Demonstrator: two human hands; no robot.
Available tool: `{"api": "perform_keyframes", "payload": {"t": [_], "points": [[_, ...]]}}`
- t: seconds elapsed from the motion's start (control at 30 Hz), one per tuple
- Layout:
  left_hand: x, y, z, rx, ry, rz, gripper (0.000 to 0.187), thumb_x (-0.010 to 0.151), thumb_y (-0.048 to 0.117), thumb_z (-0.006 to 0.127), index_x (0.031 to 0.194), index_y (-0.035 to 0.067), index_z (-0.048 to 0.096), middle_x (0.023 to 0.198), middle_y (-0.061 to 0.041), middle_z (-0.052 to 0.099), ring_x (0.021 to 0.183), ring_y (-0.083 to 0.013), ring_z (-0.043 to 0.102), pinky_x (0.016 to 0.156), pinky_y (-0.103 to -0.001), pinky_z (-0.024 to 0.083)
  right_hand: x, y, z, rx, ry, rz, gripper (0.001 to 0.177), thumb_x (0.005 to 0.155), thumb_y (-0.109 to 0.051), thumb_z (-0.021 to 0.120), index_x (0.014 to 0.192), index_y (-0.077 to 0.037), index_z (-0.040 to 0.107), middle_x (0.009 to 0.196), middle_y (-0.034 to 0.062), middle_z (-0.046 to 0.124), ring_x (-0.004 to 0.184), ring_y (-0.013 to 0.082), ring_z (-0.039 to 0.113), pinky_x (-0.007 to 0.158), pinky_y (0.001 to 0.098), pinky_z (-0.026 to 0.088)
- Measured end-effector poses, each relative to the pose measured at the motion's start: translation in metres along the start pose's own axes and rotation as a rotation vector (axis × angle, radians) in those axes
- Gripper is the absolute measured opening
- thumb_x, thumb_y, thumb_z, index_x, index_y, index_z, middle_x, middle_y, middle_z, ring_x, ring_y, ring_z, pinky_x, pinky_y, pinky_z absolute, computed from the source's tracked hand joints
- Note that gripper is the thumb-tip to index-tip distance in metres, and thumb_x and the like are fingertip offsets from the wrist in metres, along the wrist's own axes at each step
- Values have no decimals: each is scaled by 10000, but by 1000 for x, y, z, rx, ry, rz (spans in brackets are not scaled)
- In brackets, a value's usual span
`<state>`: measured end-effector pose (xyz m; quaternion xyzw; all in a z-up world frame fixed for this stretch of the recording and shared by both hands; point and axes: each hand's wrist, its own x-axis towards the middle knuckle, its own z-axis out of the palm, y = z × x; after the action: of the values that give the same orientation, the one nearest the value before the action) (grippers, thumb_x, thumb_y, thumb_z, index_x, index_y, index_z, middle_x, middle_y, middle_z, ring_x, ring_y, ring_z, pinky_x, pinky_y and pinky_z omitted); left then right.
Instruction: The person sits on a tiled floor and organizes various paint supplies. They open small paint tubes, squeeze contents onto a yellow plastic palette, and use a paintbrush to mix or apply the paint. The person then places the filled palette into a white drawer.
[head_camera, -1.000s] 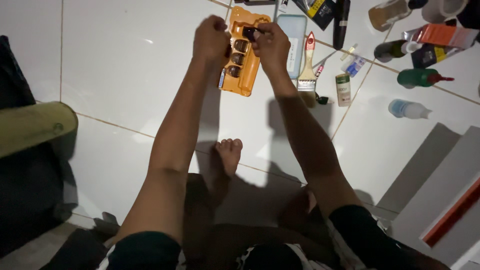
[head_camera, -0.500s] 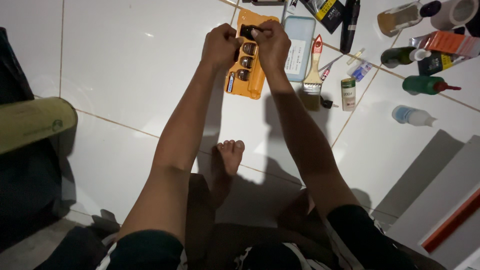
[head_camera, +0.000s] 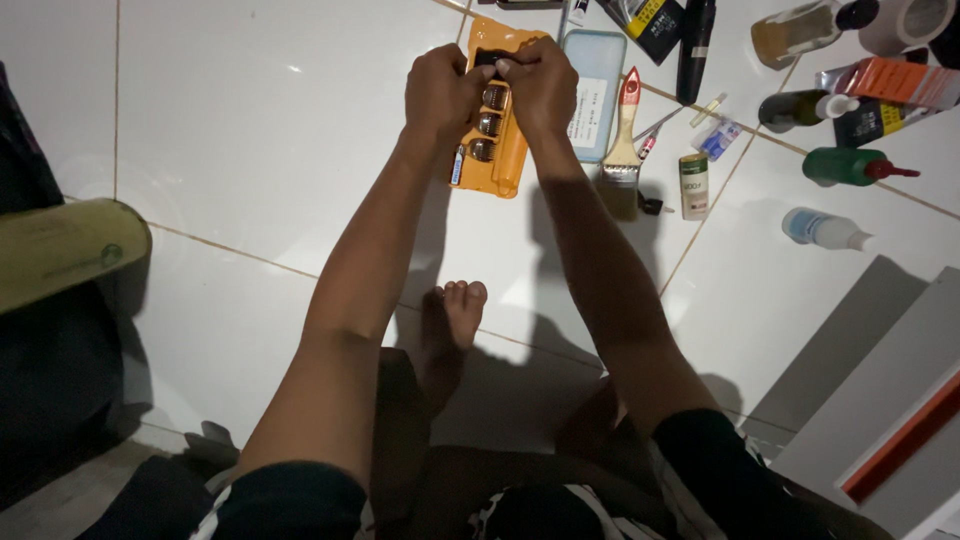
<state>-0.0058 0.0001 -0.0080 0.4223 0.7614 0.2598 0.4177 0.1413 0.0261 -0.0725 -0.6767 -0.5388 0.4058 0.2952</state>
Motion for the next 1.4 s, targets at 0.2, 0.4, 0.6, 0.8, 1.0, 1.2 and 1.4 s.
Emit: {"api": "perform_keyframes", "payload": {"t": [0.2, 0.4, 0.6, 0.8, 1.0, 1.2, 1.4], "points": [[5, -5, 9, 87, 74, 42, 340, 829, 297, 821, 717, 26, 650, 617, -100, 678, 544, -209, 674, 563, -386, 524, 10, -14, -7, -153, -45, 103, 289, 748, -303, 893, 851, -93, 723, 865, 30, 780, 786, 197, 755, 692, 361, 559], [6, 0, 16, 18, 93, -124, 287, 889, 243, 737, 716, 32, 650, 630, -107, 687, 547, -239, 686, 570, -391, 522, 17, -47, -12, -390, -163, 290, 356, 775, -413, 862, 918, -110, 744, 917, 51, 770, 851, 235, 754, 737, 397, 580], [11, -9, 19, 73, 135, -65, 282, 904, 223, 738, 729, 18, 653, 657, -120, 695, 577, -264, 685, 597, -404, 520, 9, -37, -13, -320, -113, 205, 320, 804, -355, 863, 950, -95, 746, 923, 61, 773, 854, 237, 739, 748, 379, 556], [16, -13, 19, 64, 101, -28, 257, 902, 233, 752, 774, 36, 647, 662, -96, 697, 594, -232, 695, 605, -386, 526, 5, 6, -12, 4, -43, -38, 264, 813, -124, 850, 1033, -83, 711, 882, 42, 778, 820, 154, 762, 725, 314, 581], [8, 6, 12, 40, 49, -148, 230, 895, 249, 747, 862, 41, 654, 677, -86, 703, 586, -218, 712, 595, -379, 539, 0, 14, -11, -26, -19, -159, 237, 840, -86, 829, 1039, -54, 705, 835, 67, 741, 755, 175, 722, 675, 321, 558], [17, -8, 11, 182, 161, 0, 210, 899, 231, 739, 908, 33, 670, 837, -123, 704, 748, -278, 700, 713, -420, 531, 34, 34, -54, -161, 363, -474, 171, 969, 18, 703, 1138, 9, 682, 1085, 166, 677, 912, 253, 694, 759, 340, 629], [31, -30, 24, 333, 196, 130, 166, 938, 188, 709, 962, 28, 673, 1029, -138, 644, 906, -337, 654, 794, -457, 525, 63, 37, -120, -494, 390, -60, 417, 884, -33, 774, 1243, 5, 564, 1294, 218, 551, 1140, 406, 580, 944, 495, 520]]}}
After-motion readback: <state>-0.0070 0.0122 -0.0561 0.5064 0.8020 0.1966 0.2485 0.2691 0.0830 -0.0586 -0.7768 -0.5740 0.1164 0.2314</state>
